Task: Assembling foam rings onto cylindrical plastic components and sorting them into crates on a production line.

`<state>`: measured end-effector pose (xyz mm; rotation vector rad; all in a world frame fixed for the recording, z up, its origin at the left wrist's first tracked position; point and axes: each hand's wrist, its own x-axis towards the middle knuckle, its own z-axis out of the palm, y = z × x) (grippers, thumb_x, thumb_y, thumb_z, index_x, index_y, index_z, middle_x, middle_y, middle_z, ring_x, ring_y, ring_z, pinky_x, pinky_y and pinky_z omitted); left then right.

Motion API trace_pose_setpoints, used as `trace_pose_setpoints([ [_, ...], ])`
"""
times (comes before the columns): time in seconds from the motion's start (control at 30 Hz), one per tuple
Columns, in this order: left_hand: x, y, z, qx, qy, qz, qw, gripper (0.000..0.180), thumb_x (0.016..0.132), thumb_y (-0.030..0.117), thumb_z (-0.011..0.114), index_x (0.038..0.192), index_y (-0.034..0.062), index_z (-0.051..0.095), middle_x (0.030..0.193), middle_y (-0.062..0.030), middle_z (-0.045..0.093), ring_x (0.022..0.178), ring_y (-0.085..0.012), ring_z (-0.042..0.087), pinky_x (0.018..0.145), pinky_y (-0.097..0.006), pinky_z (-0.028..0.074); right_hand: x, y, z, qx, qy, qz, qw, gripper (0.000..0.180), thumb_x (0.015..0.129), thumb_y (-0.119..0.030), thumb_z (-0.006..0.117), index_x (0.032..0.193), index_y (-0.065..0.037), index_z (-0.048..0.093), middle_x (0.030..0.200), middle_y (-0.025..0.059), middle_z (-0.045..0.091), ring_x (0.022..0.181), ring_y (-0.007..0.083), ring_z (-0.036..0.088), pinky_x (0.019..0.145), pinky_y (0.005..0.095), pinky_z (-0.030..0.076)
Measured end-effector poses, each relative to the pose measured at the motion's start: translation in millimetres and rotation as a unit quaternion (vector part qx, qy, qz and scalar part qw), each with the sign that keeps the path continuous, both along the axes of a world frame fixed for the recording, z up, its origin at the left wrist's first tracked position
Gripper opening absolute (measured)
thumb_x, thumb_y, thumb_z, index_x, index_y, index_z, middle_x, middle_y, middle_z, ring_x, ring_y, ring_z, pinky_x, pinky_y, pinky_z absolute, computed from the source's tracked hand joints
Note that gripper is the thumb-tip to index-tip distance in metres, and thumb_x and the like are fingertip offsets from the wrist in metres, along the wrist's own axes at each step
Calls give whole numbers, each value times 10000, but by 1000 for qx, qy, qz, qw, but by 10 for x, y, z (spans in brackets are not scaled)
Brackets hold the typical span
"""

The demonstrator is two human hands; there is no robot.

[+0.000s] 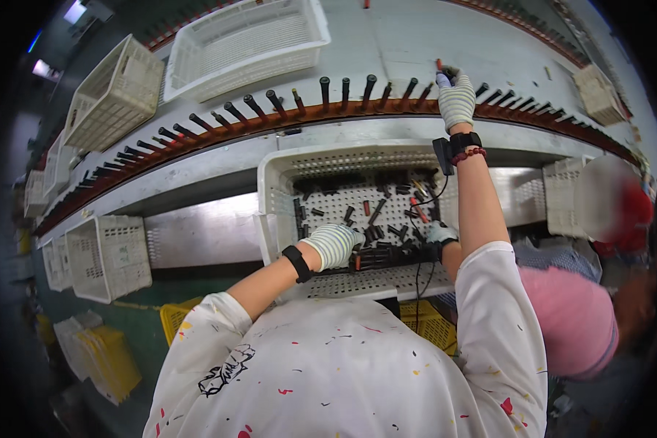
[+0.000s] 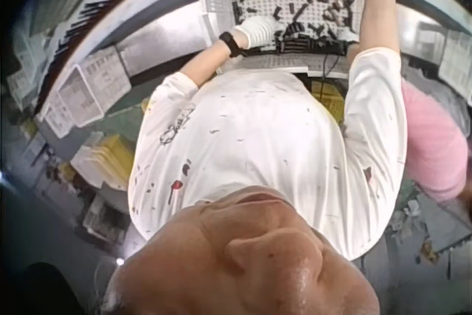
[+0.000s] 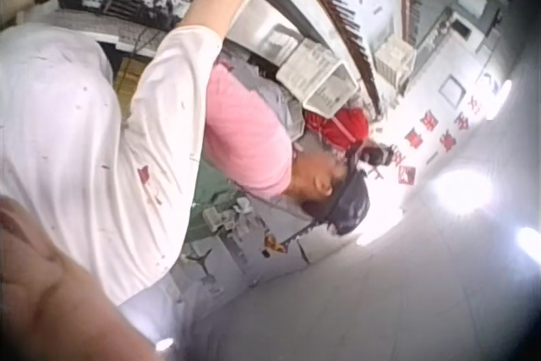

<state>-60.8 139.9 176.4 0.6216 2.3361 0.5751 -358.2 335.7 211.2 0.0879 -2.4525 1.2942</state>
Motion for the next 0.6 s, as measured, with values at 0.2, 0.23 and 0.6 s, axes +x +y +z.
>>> trace_pose_setpoints([
  [0.2, 188, -374, -10, 134, 46, 139, 980, 240, 764, 39, 549, 993, 70, 613, 900, -179, 654, 835, -357, 624, 708, -433, 490, -54, -380, -347, -29, 16, 67, 997, 169, 879, -13, 575, 1047, -9, 589, 946, 99, 655, 883, 162, 614, 818, 271, 469],
  [0.23, 170, -424, 49, 161, 20, 178, 971, 243, 765, 60, 567, 1003, 80, 609, 904, -170, 649, 851, -354, 615, 733, -431, 482, -39, -377, -363, -34, 16, 75, 996, 168, 877, -15, 578, 1044, -7, 588, 944, 98, 654, 881, 160, 614, 816, 269, 469],
  [0.6, 481, -1163, 263, 385, 84, 222, 892, 234, 834, 61, 576, 1056, 113, 631, 981, -129, 649, 935, -302, 628, 818, -351, 501, 464, -944, 91, 263, -65, -16, 963, 327, 921, -315, 457, 1147, -133, 606, 1005, 189, 650, 954, 360, 604, 824, 417, 476],
])
